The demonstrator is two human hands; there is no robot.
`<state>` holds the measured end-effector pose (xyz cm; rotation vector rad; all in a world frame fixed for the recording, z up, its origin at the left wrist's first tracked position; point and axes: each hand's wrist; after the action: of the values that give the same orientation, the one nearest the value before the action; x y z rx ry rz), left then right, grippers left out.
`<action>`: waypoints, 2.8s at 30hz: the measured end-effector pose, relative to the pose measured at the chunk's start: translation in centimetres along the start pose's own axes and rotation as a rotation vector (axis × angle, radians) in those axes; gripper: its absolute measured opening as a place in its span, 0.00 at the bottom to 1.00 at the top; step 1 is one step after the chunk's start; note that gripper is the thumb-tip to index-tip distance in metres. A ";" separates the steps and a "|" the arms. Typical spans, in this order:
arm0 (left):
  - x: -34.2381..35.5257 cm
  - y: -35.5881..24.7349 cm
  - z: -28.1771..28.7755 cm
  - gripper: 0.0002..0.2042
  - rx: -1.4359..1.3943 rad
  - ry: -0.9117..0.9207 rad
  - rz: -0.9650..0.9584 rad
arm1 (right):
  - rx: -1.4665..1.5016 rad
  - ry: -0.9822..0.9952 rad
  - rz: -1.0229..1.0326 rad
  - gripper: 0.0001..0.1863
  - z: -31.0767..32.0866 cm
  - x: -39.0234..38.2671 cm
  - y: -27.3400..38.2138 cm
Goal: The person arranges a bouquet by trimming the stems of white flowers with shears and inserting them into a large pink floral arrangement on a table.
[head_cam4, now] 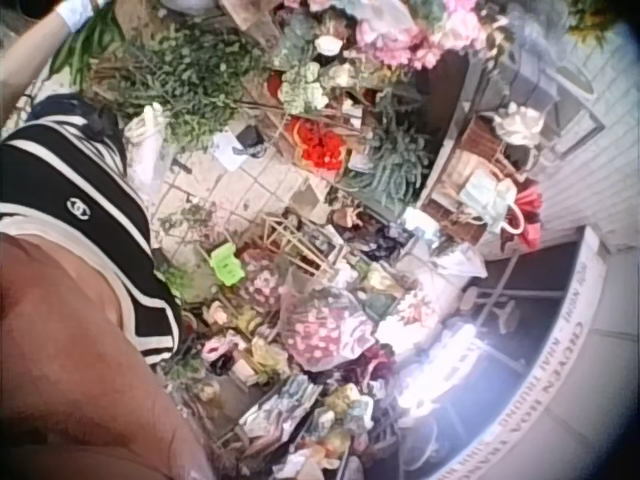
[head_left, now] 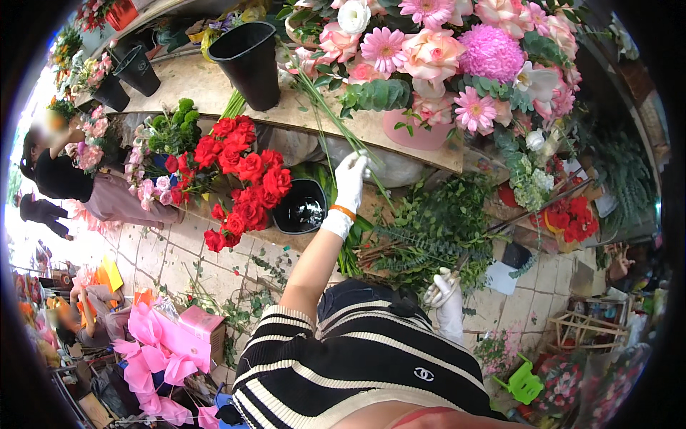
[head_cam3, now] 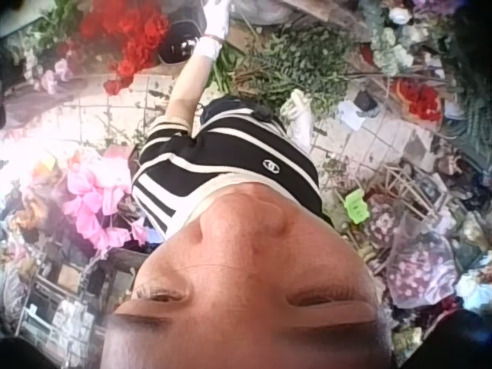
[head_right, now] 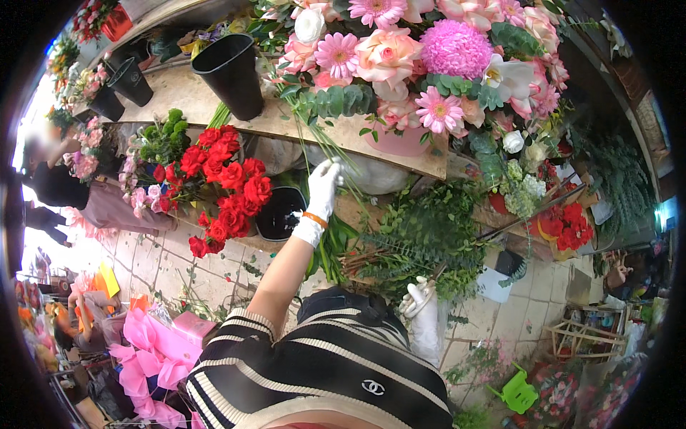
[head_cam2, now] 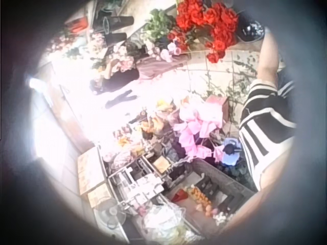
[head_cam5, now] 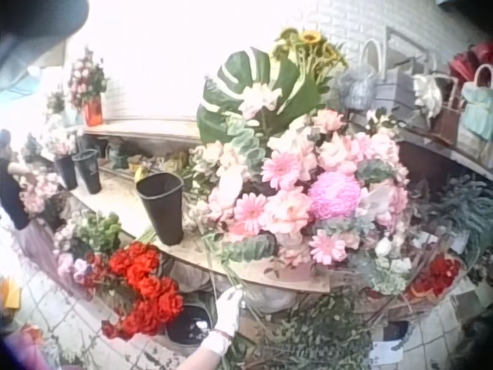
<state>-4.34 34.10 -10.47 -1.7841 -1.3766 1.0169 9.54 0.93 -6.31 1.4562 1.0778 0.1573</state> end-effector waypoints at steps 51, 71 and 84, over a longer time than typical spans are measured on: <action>-18.4 -12.7 -18.6 0.14 0.343 0.661 -0.124 | -0.082 0.384 0.555 0.27 0.8 2.7 9.6; -22.3 -7.8 -21.5 0.11 0.608 1.013 0.103 | -0.156 0.201 0.477 0.29 13.7 3.4 8.8; -21.0 -8.9 -28.4 0.07 0.541 0.761 -0.157 | -0.032 0.025 0.780 0.28 14.0 3.4 12.5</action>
<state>13.39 14.59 14.73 -1.3939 -0.6659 0.4656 26.96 -4.35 -0.77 1.7825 0.4703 0.7385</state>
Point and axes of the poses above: each hand's wrist, its own x-axis towards the middle knuckle, its own z-axis out of the back of the hand, y = z × x, and after that the axes turned 5 degrees about z, right-handed
